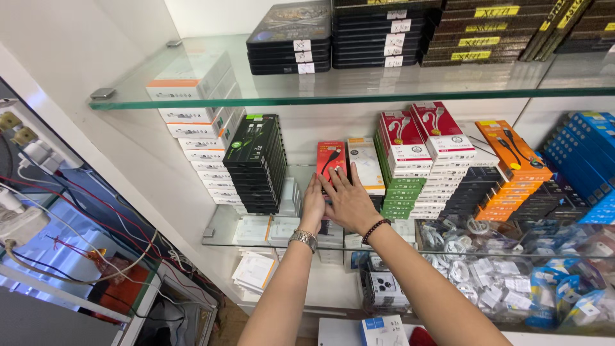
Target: The person wipes retail product boxes, including charger and cable packaging, with a red cloth and stacks them neatly on a glass display shelf. They pick up boxes one at a time, wipe each surface, and arrange them in rows with other boxed accessories on the shelf.
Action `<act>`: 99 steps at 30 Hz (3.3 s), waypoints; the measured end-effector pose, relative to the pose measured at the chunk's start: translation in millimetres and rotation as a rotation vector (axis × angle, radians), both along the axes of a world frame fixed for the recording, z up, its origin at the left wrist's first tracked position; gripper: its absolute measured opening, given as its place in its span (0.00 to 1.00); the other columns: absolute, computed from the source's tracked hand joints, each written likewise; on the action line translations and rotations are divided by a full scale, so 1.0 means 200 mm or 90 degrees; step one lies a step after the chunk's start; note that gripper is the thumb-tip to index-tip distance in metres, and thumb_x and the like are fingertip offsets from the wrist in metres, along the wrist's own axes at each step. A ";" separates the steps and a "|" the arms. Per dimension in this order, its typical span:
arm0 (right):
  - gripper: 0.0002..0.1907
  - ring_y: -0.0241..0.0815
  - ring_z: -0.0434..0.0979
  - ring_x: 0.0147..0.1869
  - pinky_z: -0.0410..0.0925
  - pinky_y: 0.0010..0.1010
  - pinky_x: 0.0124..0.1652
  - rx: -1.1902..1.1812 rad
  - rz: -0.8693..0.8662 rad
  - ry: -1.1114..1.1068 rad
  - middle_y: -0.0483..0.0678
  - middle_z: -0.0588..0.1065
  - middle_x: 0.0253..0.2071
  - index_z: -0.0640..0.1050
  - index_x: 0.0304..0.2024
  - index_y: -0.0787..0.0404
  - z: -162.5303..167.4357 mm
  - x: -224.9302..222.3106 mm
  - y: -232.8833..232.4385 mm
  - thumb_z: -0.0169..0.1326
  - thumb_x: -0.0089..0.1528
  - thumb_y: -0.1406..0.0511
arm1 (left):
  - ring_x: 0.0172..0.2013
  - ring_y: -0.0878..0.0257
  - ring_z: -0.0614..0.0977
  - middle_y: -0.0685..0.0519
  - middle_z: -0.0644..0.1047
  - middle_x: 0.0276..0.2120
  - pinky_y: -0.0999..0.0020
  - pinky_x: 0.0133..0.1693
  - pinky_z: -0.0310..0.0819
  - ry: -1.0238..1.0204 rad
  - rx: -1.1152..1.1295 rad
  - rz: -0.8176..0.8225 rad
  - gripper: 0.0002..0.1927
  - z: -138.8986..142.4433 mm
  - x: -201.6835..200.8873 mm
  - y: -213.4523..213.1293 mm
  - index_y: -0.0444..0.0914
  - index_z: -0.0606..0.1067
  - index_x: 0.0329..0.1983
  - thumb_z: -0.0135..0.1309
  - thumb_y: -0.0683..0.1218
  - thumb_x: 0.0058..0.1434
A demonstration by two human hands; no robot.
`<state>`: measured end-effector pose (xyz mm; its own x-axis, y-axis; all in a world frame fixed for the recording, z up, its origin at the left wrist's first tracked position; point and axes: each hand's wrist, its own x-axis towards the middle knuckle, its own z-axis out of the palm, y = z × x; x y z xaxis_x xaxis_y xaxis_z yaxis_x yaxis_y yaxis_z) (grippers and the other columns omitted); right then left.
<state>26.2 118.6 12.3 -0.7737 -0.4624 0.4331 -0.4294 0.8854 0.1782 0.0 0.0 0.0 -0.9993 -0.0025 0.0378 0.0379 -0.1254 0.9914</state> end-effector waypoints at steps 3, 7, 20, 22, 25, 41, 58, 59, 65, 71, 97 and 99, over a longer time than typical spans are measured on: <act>0.39 0.61 0.62 0.71 0.41 0.62 0.67 -0.093 0.059 0.078 0.65 0.66 0.66 0.64 0.67 0.63 0.06 0.11 0.00 0.54 0.56 0.53 | 0.61 0.41 0.72 0.48 0.64 0.71 0.56 0.59 0.68 -0.091 0.070 -0.004 0.33 0.00 0.04 0.01 0.41 0.51 0.76 0.35 0.57 0.71; 0.21 0.53 0.74 0.59 0.65 0.45 0.59 -0.422 0.105 0.010 0.53 0.77 0.53 0.74 0.59 0.61 -0.02 0.42 0.11 0.55 0.62 0.66 | 0.70 0.50 0.66 0.39 0.65 0.71 0.59 0.67 0.58 0.233 -0.141 0.221 0.28 -0.18 0.23 -0.02 0.32 0.59 0.75 0.34 0.54 0.80; 0.41 0.61 0.55 0.69 0.65 0.52 0.58 -0.089 -0.349 -0.767 0.51 0.50 0.68 0.56 0.67 0.43 -0.90 1.38 0.76 0.67 0.60 0.57 | 0.67 0.56 0.67 0.48 0.68 0.67 0.60 0.63 0.58 -0.377 -0.071 -0.021 0.38 -0.97 1.27 0.23 0.36 0.60 0.73 0.49 0.61 0.67; 0.55 0.64 0.44 0.79 0.63 0.56 0.63 -0.004 -0.350 -0.812 0.50 0.37 0.79 0.47 0.75 0.37 -0.99 1.55 0.78 0.70 0.57 0.57 | 0.66 0.57 0.70 0.48 0.72 0.66 0.61 0.63 0.59 -0.446 -0.014 -0.117 0.38 -1.01 1.36 0.27 0.35 0.63 0.72 0.50 0.61 0.66; 0.53 0.62 0.57 0.73 0.70 0.48 0.61 -0.148 -0.315 -0.658 0.50 0.51 0.73 0.52 0.73 0.36 -1.13 1.75 0.88 0.67 0.53 0.64 | 0.63 0.56 0.76 0.47 0.74 0.63 0.60 0.61 0.70 -0.460 0.021 -0.160 0.35 -1.03 1.49 0.37 0.38 0.60 0.72 0.52 0.55 0.65; 0.63 0.66 0.61 0.70 0.60 0.49 0.63 -0.255 -0.428 -0.500 0.62 0.56 0.71 0.52 0.75 0.44 -1.09 1.79 1.58 0.77 0.46 0.55 | 0.58 0.55 0.74 0.44 0.73 0.60 0.63 0.58 0.68 -0.226 -0.191 -0.097 0.31 -0.88 1.65 1.10 0.36 0.61 0.68 0.56 0.52 0.68; 0.35 0.42 0.80 0.58 0.72 0.33 0.56 -0.926 0.060 -0.694 0.53 0.80 0.56 0.76 0.60 0.68 -0.29 0.68 0.30 0.40 0.68 0.45 | 0.69 0.49 0.66 0.41 0.65 0.70 0.59 0.67 0.56 0.021 -0.015 0.437 0.38 0.03 0.62 -0.32 0.32 0.60 0.72 0.33 0.65 0.72; 0.37 0.44 0.77 0.62 0.69 0.35 0.59 -0.949 0.070 -0.703 0.55 0.77 0.59 0.74 0.61 0.69 -0.26 0.63 0.21 0.41 0.68 0.44 | 0.69 0.49 0.66 0.43 0.65 0.72 0.58 0.67 0.56 -0.008 0.047 0.389 0.41 0.05 0.59 -0.37 0.34 0.59 0.73 0.32 0.67 0.69; 0.47 0.50 0.57 0.78 0.57 0.42 0.69 -1.079 0.070 -0.747 0.59 0.60 0.74 0.59 0.71 0.70 -0.13 0.36 -0.18 0.41 0.65 0.40 | 0.75 0.51 0.52 0.42 0.50 0.77 0.53 0.68 0.52 -0.042 0.132 0.243 0.54 0.02 0.40 -0.53 0.32 0.47 0.77 0.22 0.77 0.64; 0.56 0.53 0.44 0.82 0.50 0.46 0.71 -1.131 0.040 -0.755 0.59 0.47 0.78 0.48 0.75 0.68 -0.09 0.12 -0.36 0.37 0.62 0.33 | 0.69 0.50 0.66 0.40 0.64 0.71 0.56 0.64 0.59 -0.053 0.069 0.198 0.56 -0.06 0.30 -0.54 0.29 0.55 0.74 0.22 0.78 0.62; 0.53 0.61 0.60 0.79 0.52 0.60 0.69 -1.120 -0.031 -0.914 0.56 0.54 0.78 0.44 0.76 0.49 -0.12 0.09 -0.29 0.32 0.59 0.29 | 0.68 0.50 0.68 0.45 0.66 0.70 0.45 0.61 0.65 -0.214 0.184 -0.029 0.59 -0.02 0.28 -0.64 0.45 0.55 0.76 0.32 0.84 0.49; 0.52 0.56 0.60 0.76 0.52 0.61 0.67 -1.056 -0.033 -0.904 0.51 0.59 0.76 0.54 0.75 0.46 -0.08 0.11 -0.32 0.30 0.56 0.28 | 0.68 0.55 0.68 0.50 0.66 0.70 0.50 0.62 0.64 -0.184 0.154 -0.027 0.58 0.02 0.28 -0.58 0.47 0.58 0.76 0.35 0.83 0.48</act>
